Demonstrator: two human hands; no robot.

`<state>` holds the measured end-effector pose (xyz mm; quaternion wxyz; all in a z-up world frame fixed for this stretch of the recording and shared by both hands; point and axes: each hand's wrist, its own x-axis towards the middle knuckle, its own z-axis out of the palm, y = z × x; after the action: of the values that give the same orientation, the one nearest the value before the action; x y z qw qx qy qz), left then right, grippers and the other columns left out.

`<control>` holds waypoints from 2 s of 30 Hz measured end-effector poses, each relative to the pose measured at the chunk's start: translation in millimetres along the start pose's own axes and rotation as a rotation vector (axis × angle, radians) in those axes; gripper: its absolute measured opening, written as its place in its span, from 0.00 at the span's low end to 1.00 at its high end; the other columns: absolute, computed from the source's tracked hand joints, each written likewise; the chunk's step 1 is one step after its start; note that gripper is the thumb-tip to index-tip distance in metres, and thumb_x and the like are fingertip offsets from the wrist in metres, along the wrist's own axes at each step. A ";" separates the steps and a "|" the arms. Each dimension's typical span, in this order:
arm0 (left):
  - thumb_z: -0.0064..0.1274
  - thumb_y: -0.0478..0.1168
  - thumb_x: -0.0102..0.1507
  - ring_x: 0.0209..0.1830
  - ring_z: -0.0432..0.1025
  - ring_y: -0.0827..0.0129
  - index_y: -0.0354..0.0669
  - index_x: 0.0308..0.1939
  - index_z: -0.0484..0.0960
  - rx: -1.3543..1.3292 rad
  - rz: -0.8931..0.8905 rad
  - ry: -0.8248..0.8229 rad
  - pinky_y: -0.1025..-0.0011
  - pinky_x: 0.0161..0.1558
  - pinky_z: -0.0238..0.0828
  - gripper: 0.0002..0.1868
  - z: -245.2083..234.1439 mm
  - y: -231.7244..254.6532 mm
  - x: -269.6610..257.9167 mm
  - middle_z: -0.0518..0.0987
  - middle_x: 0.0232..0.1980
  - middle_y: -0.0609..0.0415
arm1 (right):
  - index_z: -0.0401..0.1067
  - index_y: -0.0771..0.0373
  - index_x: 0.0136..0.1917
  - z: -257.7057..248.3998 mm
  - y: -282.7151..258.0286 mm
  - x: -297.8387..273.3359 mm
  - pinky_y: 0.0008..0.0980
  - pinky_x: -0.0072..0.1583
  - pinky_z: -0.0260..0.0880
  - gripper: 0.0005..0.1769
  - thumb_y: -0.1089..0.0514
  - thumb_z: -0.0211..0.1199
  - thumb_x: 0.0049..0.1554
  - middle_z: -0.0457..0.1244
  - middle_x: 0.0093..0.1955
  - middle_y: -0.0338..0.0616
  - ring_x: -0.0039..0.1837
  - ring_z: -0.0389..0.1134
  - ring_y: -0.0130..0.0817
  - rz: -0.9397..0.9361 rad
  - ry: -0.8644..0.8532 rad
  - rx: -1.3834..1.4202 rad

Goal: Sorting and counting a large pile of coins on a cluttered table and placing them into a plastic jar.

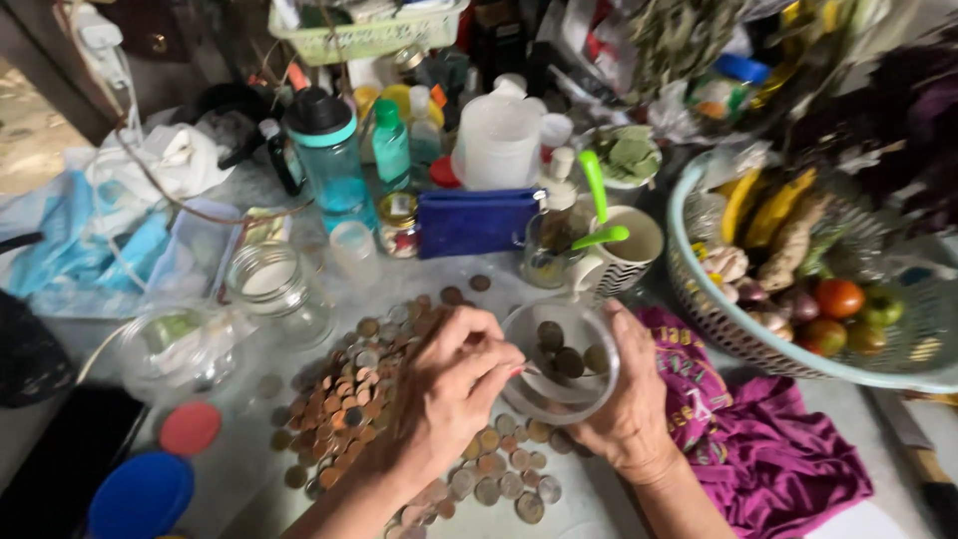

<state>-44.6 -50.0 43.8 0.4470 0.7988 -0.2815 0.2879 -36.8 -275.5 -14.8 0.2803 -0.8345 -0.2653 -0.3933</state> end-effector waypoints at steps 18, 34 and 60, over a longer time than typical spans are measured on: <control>0.56 0.30 0.61 0.34 0.78 0.62 0.40 0.29 0.82 0.314 -0.409 -0.317 0.63 0.36 0.77 0.05 -35.8 -42.4 9.1 0.80 0.36 0.52 | 0.43 0.73 0.77 2.2 -0.8 6.7 0.37 0.63 0.74 0.63 0.51 0.81 0.43 0.59 0.70 0.58 0.65 0.69 0.42 0.718 0.085 0.245; 0.52 0.25 0.63 0.54 0.76 0.62 0.35 0.50 0.73 0.447 -0.691 -0.956 0.70 0.49 0.82 0.13 -33.8 -69.5 -0.8 0.76 0.56 0.47 | 0.43 0.72 0.77 -3.1 -1.1 9.4 0.39 0.64 0.72 0.65 0.48 0.81 0.41 0.60 0.69 0.59 0.66 0.69 0.45 0.720 0.022 0.142; 0.40 0.17 0.58 0.72 0.64 0.55 0.40 0.56 0.77 0.605 -0.494 -0.636 0.40 0.66 0.57 0.27 -31.8 -112.5 -28.8 0.75 0.64 0.44 | 0.43 0.73 0.77 -1.3 4.3 5.2 0.39 0.65 0.71 0.66 0.49 0.81 0.40 0.59 0.70 0.60 0.67 0.68 0.46 0.701 0.031 0.146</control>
<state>8.9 33.2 -24.9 0.1425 0.9835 -0.1103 -0.0155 -31.7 -278.3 -11.1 0.4612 -0.8463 0.0139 -0.2661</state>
